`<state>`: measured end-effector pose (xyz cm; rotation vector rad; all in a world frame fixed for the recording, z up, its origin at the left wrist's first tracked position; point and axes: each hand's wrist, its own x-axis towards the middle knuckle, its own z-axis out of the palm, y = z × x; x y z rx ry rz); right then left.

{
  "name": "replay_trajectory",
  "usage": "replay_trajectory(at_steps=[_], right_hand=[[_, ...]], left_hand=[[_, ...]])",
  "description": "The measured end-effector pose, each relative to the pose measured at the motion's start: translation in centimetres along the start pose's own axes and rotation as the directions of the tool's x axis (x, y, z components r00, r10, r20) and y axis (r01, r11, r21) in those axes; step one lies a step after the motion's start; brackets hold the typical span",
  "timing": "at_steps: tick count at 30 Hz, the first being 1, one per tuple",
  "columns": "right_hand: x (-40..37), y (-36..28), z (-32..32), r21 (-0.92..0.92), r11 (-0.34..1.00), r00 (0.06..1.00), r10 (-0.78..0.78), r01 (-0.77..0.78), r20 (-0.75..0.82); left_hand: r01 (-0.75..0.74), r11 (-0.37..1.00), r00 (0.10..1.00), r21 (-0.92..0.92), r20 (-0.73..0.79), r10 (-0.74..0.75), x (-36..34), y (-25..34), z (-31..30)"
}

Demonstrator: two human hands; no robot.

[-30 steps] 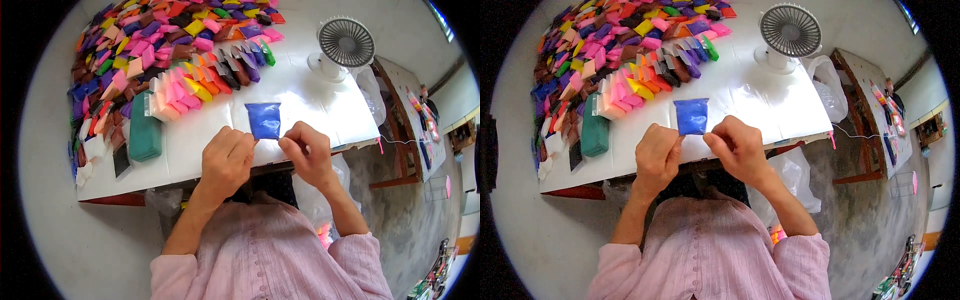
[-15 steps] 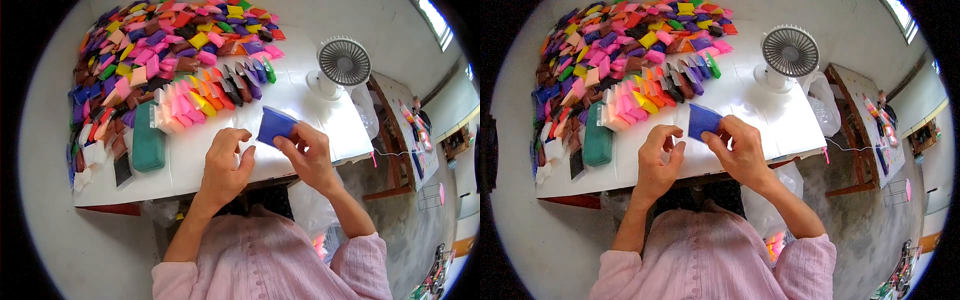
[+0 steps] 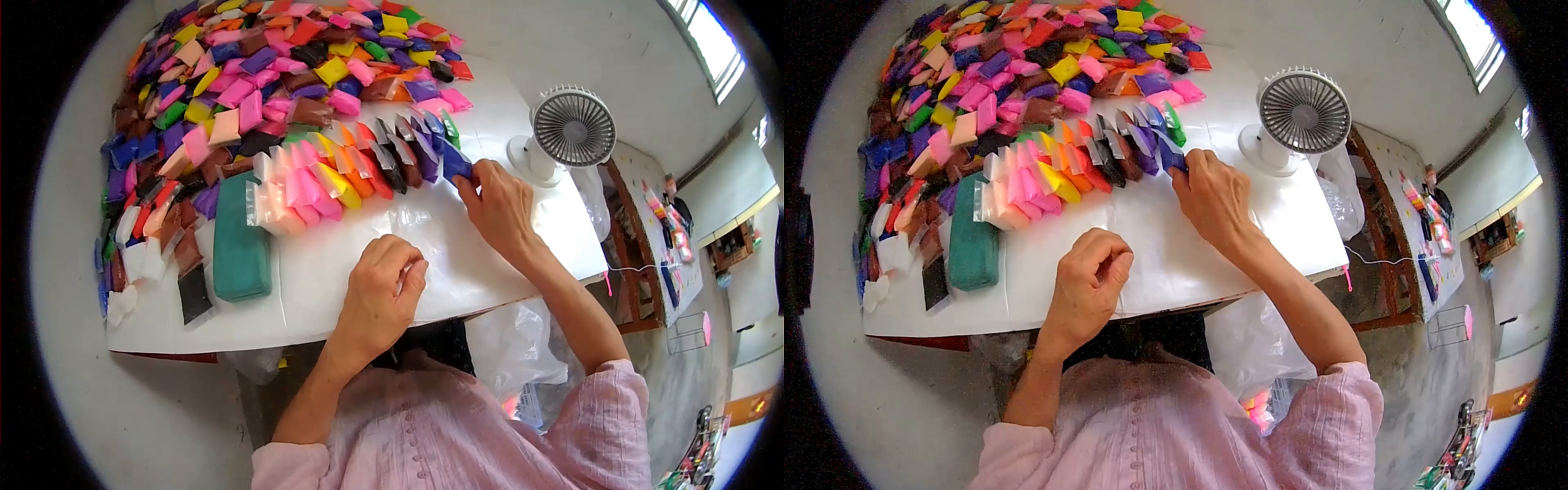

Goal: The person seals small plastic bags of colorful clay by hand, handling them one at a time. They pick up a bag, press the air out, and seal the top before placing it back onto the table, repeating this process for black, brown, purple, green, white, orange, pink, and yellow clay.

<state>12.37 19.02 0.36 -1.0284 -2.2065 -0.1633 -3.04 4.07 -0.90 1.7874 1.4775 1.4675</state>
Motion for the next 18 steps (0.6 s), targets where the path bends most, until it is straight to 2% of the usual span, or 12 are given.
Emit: replay_trajectory(at_steps=[2, 5, 18], right_hand=[[0.4, 0.2, 0.9, -0.023, 1.000, 1.000, -0.014, 0.014, 0.006], [0.8, 0.1, 1.8, -0.029, 0.999, 0.999, -0.028, 0.029, 0.018], [0.5, -0.1, 2.5, -0.038, 0.999, 0.999, -0.025, 0.026, 0.040]], left_hand=[[0.004, 1.000, 1.000, 0.008, 0.006, -0.004, 0.0, 0.0, -0.1], [-0.071, 0.996, 0.997, 0.049, -0.015, 0.072, 0.0, -0.1, 0.0], [-0.112, 0.991, 0.993, 0.071, -0.022, 0.114, -0.1, -0.4, 0.3]])
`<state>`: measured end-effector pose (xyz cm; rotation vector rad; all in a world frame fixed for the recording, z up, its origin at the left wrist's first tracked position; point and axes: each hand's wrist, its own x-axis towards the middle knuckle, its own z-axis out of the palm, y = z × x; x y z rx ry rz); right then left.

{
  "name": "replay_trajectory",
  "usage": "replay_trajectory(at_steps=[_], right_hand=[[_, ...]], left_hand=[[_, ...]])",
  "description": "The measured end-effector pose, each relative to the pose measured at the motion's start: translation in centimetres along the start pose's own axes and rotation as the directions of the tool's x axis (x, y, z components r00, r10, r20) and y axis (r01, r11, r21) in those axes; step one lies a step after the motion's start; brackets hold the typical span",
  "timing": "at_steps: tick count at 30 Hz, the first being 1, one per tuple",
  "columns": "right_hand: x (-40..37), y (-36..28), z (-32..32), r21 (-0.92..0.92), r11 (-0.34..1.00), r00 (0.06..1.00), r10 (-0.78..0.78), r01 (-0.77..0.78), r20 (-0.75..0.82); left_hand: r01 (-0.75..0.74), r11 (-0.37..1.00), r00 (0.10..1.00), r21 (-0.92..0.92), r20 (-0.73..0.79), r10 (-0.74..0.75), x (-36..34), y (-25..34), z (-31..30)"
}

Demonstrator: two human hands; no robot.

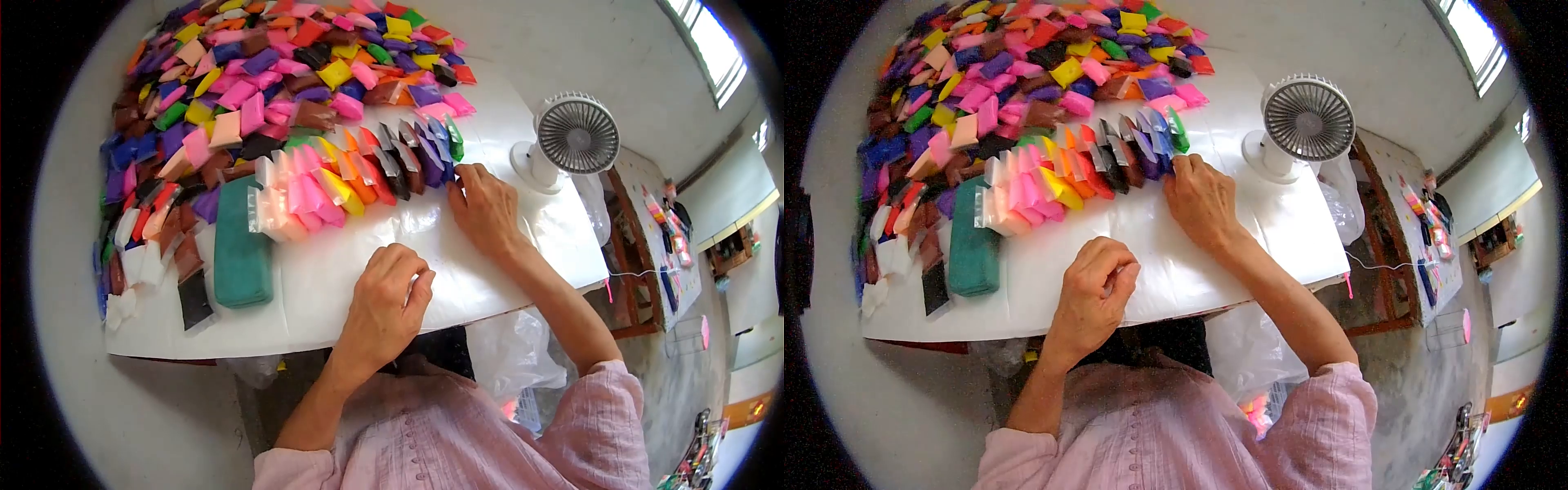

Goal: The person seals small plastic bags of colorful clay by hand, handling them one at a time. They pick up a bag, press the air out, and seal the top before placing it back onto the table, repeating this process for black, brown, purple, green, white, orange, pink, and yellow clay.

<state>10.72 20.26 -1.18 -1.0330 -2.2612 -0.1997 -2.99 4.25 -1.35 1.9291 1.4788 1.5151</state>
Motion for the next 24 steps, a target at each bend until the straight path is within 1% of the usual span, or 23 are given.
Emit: replay_trajectory(at_steps=[2, 5, 9, 10, 13, 14, 15, 16, 18, 19, 20, 22, 24], right_hand=[[0.1, 0.0, 0.1, 0.006, 1.000, 1.000, 0.024, -0.024, 0.016], [0.1, 0.2, -0.1, 0.036, 0.997, 0.997, 0.068, -0.069, 0.034], [-0.7, -0.1, -1.4, 0.073, 0.992, 0.993, 0.093, -0.099, 0.075], [-1.0, -0.2, -2.0, 0.077, 0.992, 0.992, 0.093, -0.100, 0.090], [-2.2, -1.2, -4.1, 0.147, 0.985, 0.982, 0.062, -0.089, 0.176], [-2.7, -1.8, -4.8, 0.212, 0.968, 0.974, 0.088, -0.133, 0.209], [-3.3, -2.0, -5.1, 0.228, 0.965, 0.973, 0.077, -0.127, 0.217], [-3.9, -2.1, -5.2, 0.244, 0.962, 0.972, 0.068, -0.123, 0.225], [-5.1, -2.5, -5.2, 0.281, 0.954, 0.983, 0.059, -0.107, 0.176], [-5.6, -2.6, -5.2, 0.300, 0.949, 0.987, 0.055, -0.099, 0.152], [-6.0, -2.7, -5.2, 0.299, 0.949, 0.988, 0.056, -0.097, 0.143], [-6.5, -2.9, -5.2, 0.296, 0.951, 0.991, 0.056, -0.091, 0.124], [-6.7, -3.0, -5.0, 0.284, 0.957, 0.994, 0.037, -0.064, 0.100]], left_hand=[[-0.001, 1.000, 1.000, -0.019, -0.005, 0.001, 0.0, -0.1, 0.0], [0.054, 0.998, 0.999, -0.044, 0.006, -0.054, 0.0, 0.1, -0.1], [-0.032, 0.999, 0.998, 0.006, -0.048, 0.032, -0.1, -0.5, 0.3], [-0.087, 0.996, 0.994, 0.022, -0.069, 0.089, -0.2, -0.6, 0.2], [-0.029, 0.996, 1.000, -0.079, -0.010, 0.028, -0.5, 0.3, -0.9], [-0.021, 0.994, 1.000, -0.104, 0.001, 0.022, -0.8, 0.5, -1.4], [-0.017, 0.991, 1.000, -0.130, 0.011, 0.018, -0.8, 0.8, -1.8], [-0.018, 0.992, 1.000, -0.126, -0.010, 0.017, -0.7, 1.3, -2.7], [-0.012, 0.993, 0.999, -0.119, -0.045, 0.007, -1.1, 2.7, -5.1], [0.011, 0.996, 1.000, -0.084, -0.019, -0.013, -1.0, 2.9, -6.7], [0.005, 1.000, 0.998, -0.019, -0.062, -0.007, -0.7, 2.7, -7.9], [0.104, 0.986, 0.991, 0.130, -0.092, -0.093, 0.2, 2.1, -10.9], [0.147, 0.979, 0.978, 0.141, -0.171, -0.123, 0.9, -0.3, -13.4]])
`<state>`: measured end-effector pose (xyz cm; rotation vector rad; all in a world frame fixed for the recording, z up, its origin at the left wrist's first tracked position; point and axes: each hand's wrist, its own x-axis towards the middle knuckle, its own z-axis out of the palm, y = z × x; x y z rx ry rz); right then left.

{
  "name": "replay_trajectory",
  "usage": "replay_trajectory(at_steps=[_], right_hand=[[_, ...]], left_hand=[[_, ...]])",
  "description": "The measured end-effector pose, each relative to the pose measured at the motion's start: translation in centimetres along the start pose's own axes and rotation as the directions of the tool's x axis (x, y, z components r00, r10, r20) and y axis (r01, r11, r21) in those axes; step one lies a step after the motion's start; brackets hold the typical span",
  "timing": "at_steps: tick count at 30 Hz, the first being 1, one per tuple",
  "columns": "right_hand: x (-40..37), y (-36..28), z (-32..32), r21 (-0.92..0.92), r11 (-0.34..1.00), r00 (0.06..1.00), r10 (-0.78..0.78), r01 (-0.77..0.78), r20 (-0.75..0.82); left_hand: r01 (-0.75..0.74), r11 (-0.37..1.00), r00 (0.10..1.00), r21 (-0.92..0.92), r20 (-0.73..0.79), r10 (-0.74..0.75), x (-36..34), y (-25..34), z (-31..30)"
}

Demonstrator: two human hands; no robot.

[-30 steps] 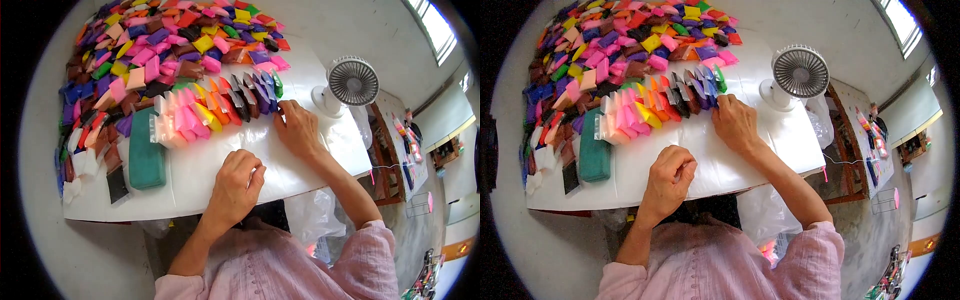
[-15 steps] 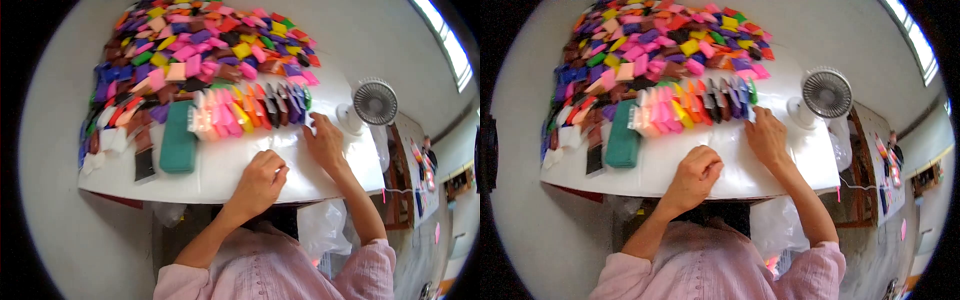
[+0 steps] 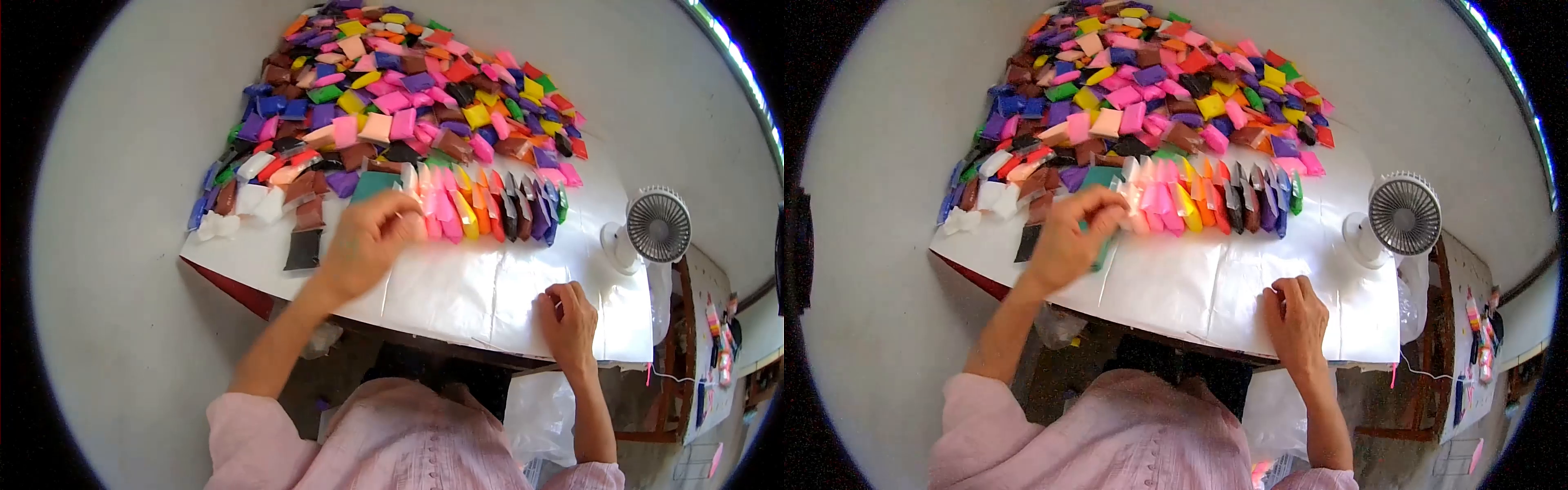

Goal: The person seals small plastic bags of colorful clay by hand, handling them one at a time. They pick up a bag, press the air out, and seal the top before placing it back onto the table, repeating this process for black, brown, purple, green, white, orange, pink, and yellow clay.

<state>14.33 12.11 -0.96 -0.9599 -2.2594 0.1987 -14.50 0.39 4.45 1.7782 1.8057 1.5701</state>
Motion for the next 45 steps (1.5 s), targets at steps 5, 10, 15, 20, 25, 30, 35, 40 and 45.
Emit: replay_trajectory(at_steps=[5, 10, 15, 20, 25, 30, 35, 40, 45], right_hand=[[-0.1, -0.3, 0.3, -0.063, 0.998, 1.000, -0.028, 0.027, -0.008], [-0.1, -0.4, 0.1, -0.064, 0.997, 0.999, -0.036, 0.035, -0.010], [0.0, -0.5, 0.1, -0.068, 0.997, 1.000, -0.029, 0.028, -0.011], [0.1, -0.6, 0.0, -0.051, 0.998, 0.999, -0.034, 0.033, -0.015], [0.2, -0.5, 0.0, -0.042, 0.998, 0.998, -0.057, 0.056, -0.017], [0.1, -0.5, -0.1, -0.046, 0.993, 0.992, -0.110, 0.108, -0.057], [-0.1, -0.5, -0.2, 0.069, 0.992, 0.988, -0.093, 0.101, -0.120], [0.2, -2.5, -1.6, 0.603, 0.785, 0.982, 0.186, -0.144, -0.008], [0.4, -4.8, -2.4, 0.700, 0.697, 0.987, 0.097, -0.158, 0.126]], left_hand=[[0.070, 0.977, 0.976, 0.199, -0.217, -0.026, 7.2, -7.8, -6.6], [0.179, 0.762, 0.911, 0.622, -0.397, 0.110, 13.9, -15.0, -11.8], [0.558, 0.611, 0.779, 0.562, -0.608, -0.152, 17.9, -16.9, -12.1], [0.659, 0.578, 0.713, 0.481, -0.646, -0.274, 20.4, -18.1, -11.6], [0.652, 0.667, 0.671, 0.359, -0.682, -0.289, 20.6, -17.9, -11.0], [0.453, 0.840, 0.733, 0.298, -0.661, -0.161, 18.9, -16.7, -12.3], [0.165, 0.986, 0.933, 0.003, -0.324, -0.155, 12.7, -8.1, -9.5], [0.055, 0.994, 0.998, -0.091, 0.045, -0.051, 4.9, 1.0, -1.8], [0.019, 0.994, 0.960, -0.106, 0.279, 0.011, 1.0, 4.2, 4.6]])
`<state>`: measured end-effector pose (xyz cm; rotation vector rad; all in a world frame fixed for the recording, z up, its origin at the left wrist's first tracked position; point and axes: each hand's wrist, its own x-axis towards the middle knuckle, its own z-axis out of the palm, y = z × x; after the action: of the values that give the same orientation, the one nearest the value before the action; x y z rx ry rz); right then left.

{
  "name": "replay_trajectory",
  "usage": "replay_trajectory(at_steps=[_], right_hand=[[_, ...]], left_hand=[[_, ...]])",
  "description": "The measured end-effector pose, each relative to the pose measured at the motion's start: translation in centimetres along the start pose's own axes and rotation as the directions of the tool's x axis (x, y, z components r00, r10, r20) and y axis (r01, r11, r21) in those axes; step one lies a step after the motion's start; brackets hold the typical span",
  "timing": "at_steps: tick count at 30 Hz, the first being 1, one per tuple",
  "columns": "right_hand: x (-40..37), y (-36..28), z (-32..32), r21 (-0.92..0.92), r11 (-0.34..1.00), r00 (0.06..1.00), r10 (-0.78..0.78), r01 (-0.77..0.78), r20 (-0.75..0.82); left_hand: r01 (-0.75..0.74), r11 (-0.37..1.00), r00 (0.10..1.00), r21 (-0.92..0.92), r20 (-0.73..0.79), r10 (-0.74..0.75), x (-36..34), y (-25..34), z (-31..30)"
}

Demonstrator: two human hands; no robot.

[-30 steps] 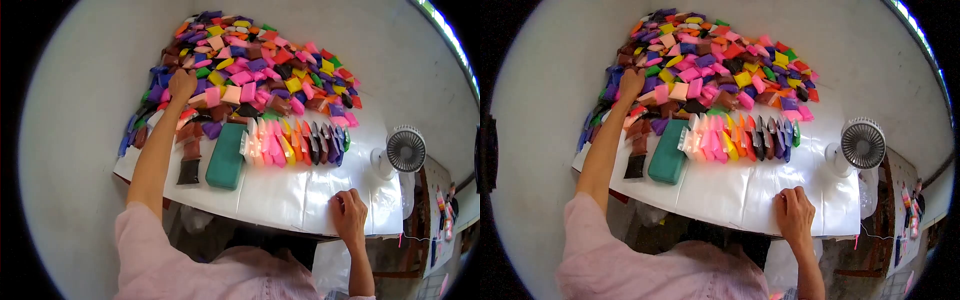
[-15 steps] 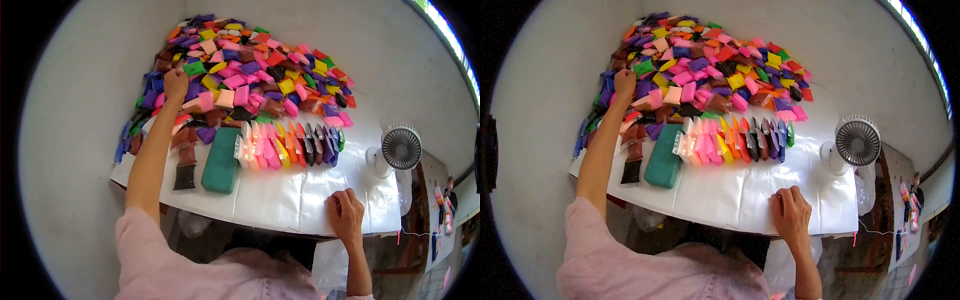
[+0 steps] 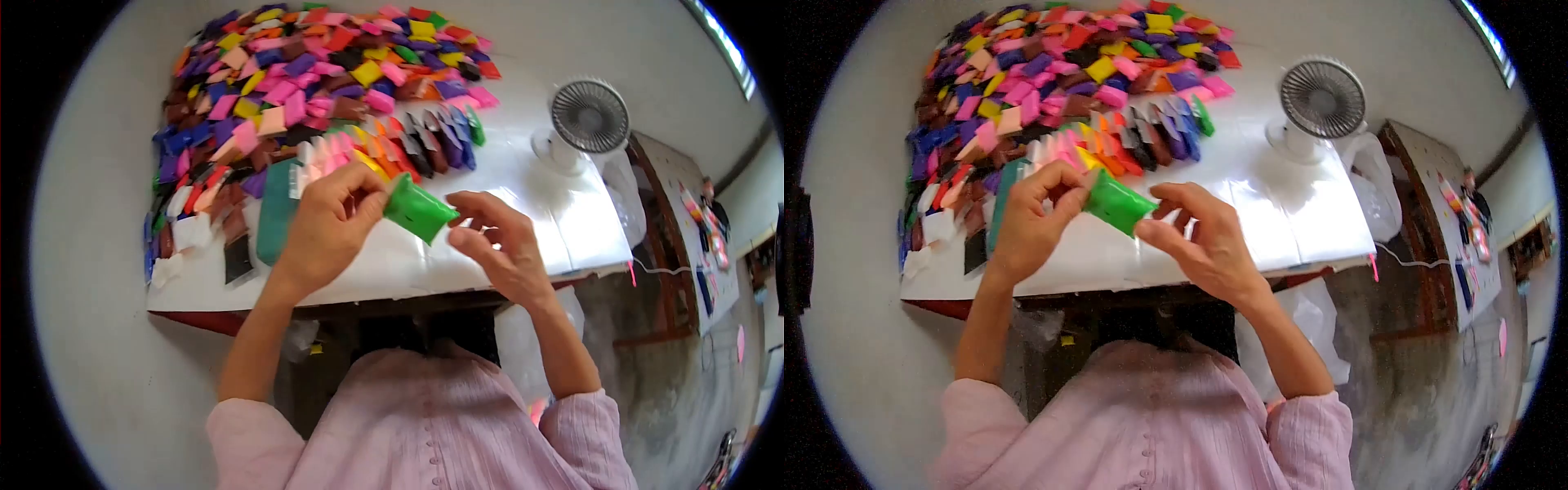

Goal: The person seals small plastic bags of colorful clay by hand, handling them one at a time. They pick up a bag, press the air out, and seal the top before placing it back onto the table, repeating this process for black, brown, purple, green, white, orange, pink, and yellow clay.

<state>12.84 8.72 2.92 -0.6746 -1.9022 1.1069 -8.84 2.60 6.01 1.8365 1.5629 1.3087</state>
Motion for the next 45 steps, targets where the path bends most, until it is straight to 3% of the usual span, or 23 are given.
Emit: replay_trajectory(at_steps=[4, 9, 15, 18, 19, 22, 24, 27, 30, 33, 36, 43, 45], right_hand=[[-1.2, 0.9, 0.1, 0.056, 0.993, 0.994, 0.110, -0.108, -0.023], [-2.5, 2.2, 0.3, 0.068, 0.997, 0.992, 0.043, -0.034, -0.122], [-2.8, 2.6, 0.5, -0.061, 0.997, 0.988, -0.054, 0.045, -0.146], [-2.9, 3.5, 0.7, -0.071, 0.994, 0.983, -0.098, 0.088, -0.154], [-2.9, 3.8, 0.7, -0.072, 0.992, 0.982, -0.111, 0.101, -0.154], [-2.5, 2.9, 0.7, 0.019, 0.996, 0.990, 0.085, -0.083, -0.113], [-2.2, 3.0, 0.8, -0.005, 0.998, 0.991, 0.069, -0.070, -0.112], [-2.5, 3.4, 0.7, -0.010, 0.997, 0.989, 0.070, -0.072, -0.133], [-2.8, 3.7, 0.8, -0.012, 1.000, 0.981, 0.015, -0.018, -0.194], [-3.0, 3.8, 0.7, -0.004, 1.000, 0.970, -0.021, 0.021, -0.240], [-3.1, 3.8, 1.1, 0.005, 0.997, 0.957, -0.067, 0.071, -0.282], [-3.1, 4.8, 1.8, 0.043, 0.988, 0.934, -0.124, 0.147, -0.334], [-3.3, 4.7, 1.3, -0.004, 0.996, 0.962, -0.083, 0.084, -0.261]], left_hand=[[0.005, 0.992, 0.999, -0.125, 0.034, -0.001, -0.4, 0.1, 3.3], [0.103, 0.894, 0.995, -0.435, 0.053, -0.089, -0.3, -0.3, 5.9], [0.105, 0.837, 0.994, -0.538, 0.054, -0.090, -0.1, -1.1, 7.8], [0.061, 0.807, 0.995, -0.587, -0.024, -0.092, -0.2, -1.8, 8.9], [0.046, 0.803, 0.994, -0.594, -0.052, -0.096, -0.2, -1.9, 9.2], [0.006, 0.815, 0.987, -0.580, -0.125, -0.097, -0.2, -1.9, 9.9], [-0.024, 0.854, 0.985, -0.519, -0.156, -0.067, -0.1, -1.8, 10.4], [0.029, 0.857, 0.988, -0.515, -0.114, -0.101, -0.2, -1.0, 10.3], [0.189, 0.700, 0.970, -0.689, 0.021, -0.241, -0.7, -0.7, 10.0], [0.297, 0.634, 0.948, -0.714, 0.139, -0.287, -1.8, -1.2, 9.5], [0.199, 0.676, 0.978, -0.709, 0.100, -0.183, -2.2, -1.3, 9.9], [0.160, 0.664, 0.982, -0.731, 0.053, -0.179, -2.2, -1.6, 10.4], [0.085, 0.698, 0.990, -0.711, -0.021, -0.142, -2.2, -1.9, 10.8]])
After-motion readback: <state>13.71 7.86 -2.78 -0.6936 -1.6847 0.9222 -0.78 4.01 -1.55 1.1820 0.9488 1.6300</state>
